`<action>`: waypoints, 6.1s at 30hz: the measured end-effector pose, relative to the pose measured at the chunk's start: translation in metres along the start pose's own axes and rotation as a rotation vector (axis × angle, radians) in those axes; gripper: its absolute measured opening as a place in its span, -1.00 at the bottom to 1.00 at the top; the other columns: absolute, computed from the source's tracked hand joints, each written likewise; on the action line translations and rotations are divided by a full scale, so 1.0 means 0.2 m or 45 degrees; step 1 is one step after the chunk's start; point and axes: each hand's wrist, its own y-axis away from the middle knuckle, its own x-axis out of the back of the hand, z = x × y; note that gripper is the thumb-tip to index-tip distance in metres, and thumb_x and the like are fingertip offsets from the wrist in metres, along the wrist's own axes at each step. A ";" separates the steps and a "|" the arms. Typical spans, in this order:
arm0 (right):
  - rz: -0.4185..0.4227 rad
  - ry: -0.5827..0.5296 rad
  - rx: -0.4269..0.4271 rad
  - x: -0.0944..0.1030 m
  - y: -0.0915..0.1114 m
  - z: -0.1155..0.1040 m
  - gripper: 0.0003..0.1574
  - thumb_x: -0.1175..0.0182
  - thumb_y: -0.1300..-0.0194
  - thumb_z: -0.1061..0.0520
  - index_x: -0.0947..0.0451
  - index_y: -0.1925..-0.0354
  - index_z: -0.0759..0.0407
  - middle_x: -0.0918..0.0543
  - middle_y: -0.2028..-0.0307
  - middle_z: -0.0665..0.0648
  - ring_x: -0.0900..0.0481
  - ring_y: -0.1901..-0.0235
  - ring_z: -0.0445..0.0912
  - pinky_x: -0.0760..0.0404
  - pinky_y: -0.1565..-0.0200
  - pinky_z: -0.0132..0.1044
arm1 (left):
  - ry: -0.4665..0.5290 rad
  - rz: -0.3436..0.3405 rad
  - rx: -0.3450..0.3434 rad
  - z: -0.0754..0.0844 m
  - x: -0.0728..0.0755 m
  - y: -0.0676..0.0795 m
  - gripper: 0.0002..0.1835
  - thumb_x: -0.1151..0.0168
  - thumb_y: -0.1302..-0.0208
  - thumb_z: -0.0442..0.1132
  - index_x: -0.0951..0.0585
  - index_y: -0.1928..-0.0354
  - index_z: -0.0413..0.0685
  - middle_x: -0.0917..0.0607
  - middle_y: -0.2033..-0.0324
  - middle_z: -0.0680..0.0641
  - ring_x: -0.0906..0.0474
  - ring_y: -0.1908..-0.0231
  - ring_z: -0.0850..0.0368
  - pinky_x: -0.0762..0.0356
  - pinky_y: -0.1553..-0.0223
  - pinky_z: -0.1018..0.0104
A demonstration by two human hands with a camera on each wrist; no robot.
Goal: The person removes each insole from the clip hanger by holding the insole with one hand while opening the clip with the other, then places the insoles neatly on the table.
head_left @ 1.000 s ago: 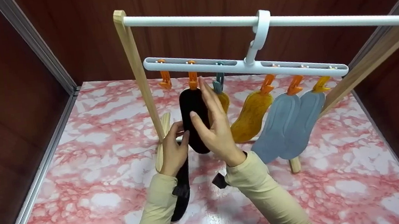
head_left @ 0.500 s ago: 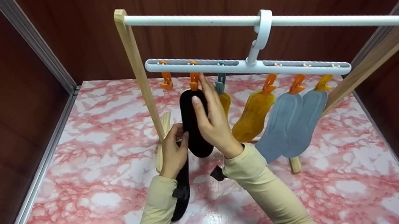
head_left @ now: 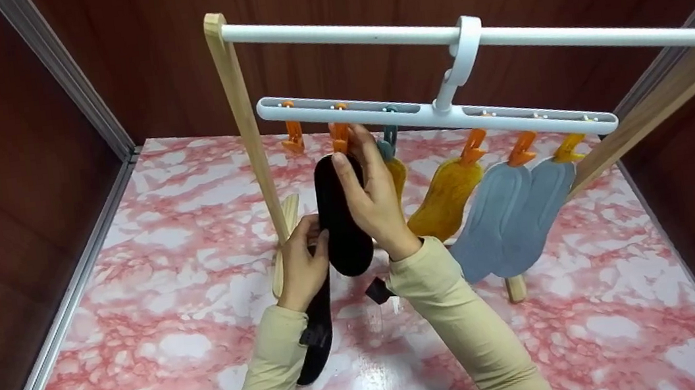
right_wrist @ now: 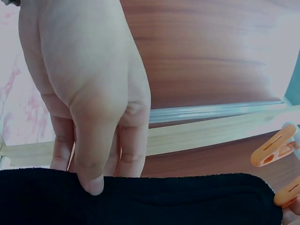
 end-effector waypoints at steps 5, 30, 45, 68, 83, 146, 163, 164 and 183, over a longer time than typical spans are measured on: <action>0.005 -0.039 0.008 -0.01 -0.02 0.00 -0.48 0.08 -0.48 0.17 -0.17 -0.27 0.44 -0.46 -0.19 0.38 -0.43 -0.24 0.05 -0.33 -0.30 -0.17 | 0.025 -0.004 -0.023 0.00 0.01 0.00 -0.83 -0.09 -0.31 -0.44 -0.57 0.10 -0.26 -0.67 0.27 -0.18 -0.62 0.27 0.00 -0.57 0.19 0.20; 0.019 -0.277 -0.105 -0.01 -0.05 -0.04 -0.70 0.20 -0.52 0.25 -0.22 -0.12 0.38 -0.52 0.00 0.24 -0.50 -0.01 -0.05 -0.48 -0.08 -0.17 | 0.086 -0.005 -0.042 -0.01 0.01 0.03 -0.82 -0.11 -0.29 -0.48 -0.58 0.10 -0.26 -0.68 0.27 -0.19 -0.63 0.28 -0.05 -0.58 0.19 0.20; -0.055 -0.379 -0.051 0.02 -0.06 -0.03 -0.69 0.21 -0.51 0.27 -0.23 -0.12 0.40 -0.53 -0.01 0.33 -0.54 -0.03 0.02 -0.49 -0.11 -0.13 | 0.061 -0.016 -0.046 -0.03 0.03 0.07 -0.81 -0.11 -0.31 -0.45 -0.59 0.07 -0.23 -0.68 0.26 -0.18 -0.64 0.26 -0.05 -0.59 0.18 0.15; -0.180 -0.606 -0.058 0.02 -0.05 0.00 -0.41 0.00 -0.39 -0.14 -0.20 -0.14 0.24 -0.53 -0.06 0.21 -0.51 -0.09 0.04 -0.52 -0.10 -0.01 | 0.011 0.047 0.029 -0.06 0.09 0.14 -0.79 -0.10 -0.28 -0.48 -0.57 0.06 -0.31 -0.65 0.26 -0.23 -0.60 0.27 -0.06 -0.58 0.20 0.23; -0.190 -0.516 -0.006 0.02 -0.01 0.02 -0.30 -0.02 -0.41 -0.07 -0.16 -0.24 0.42 -0.49 -0.12 0.34 -0.49 -0.15 0.05 -0.47 -0.16 -0.05 | 0.007 0.088 0.066 -0.08 0.12 0.16 -0.80 -0.11 -0.27 -0.49 -0.57 0.07 -0.34 -0.66 0.29 -0.23 -0.60 0.25 -0.07 -0.55 0.20 0.28; 0.075 -0.052 0.053 0.10 0.29 0.10 -0.76 -0.07 -0.31 0.42 -0.54 0.07 0.45 -0.67 0.19 0.32 -0.64 0.14 0.05 -0.59 0.02 -0.28 | -0.096 -0.193 0.542 -0.31 0.25 0.39 -0.75 -0.16 -0.25 -0.41 -0.59 0.06 -0.39 -0.67 0.28 -0.23 -0.61 0.31 0.07 -0.51 0.21 0.32; 0.105 -0.069 -0.019 0.11 0.31 0.12 -0.80 -0.06 -0.33 0.39 -0.55 0.10 0.44 -0.66 0.18 0.32 -0.64 0.14 0.01 -0.60 0.02 -0.28 | -0.101 -0.202 0.568 -0.34 0.26 0.45 -0.73 -0.18 -0.23 -0.41 -0.57 0.06 -0.43 -0.64 0.28 -0.23 -0.56 0.31 0.11 -0.48 0.24 0.37; 0.106 -0.072 -0.021 0.11 0.32 0.12 -0.80 -0.06 -0.33 0.40 -0.55 0.11 0.44 -0.66 0.18 0.32 -0.64 0.14 0.03 -0.60 0.03 -0.27 | -0.105 -0.202 0.573 -0.34 0.26 0.45 -0.73 -0.18 -0.23 -0.41 -0.57 0.05 -0.43 -0.64 0.28 -0.23 -0.56 0.31 0.11 -0.48 0.23 0.36; 0.111 -0.093 -0.062 0.14 0.37 0.16 -0.81 -0.03 -0.34 0.40 -0.56 0.16 0.46 -0.67 0.25 0.36 -0.66 0.24 0.18 -0.65 0.16 -0.20 | -0.373 -0.201 0.437 -0.34 0.24 0.48 -0.76 -0.29 -0.12 -0.42 -0.58 0.14 -0.28 -0.60 0.49 -0.03 -0.43 0.49 0.21 -0.41 0.34 0.29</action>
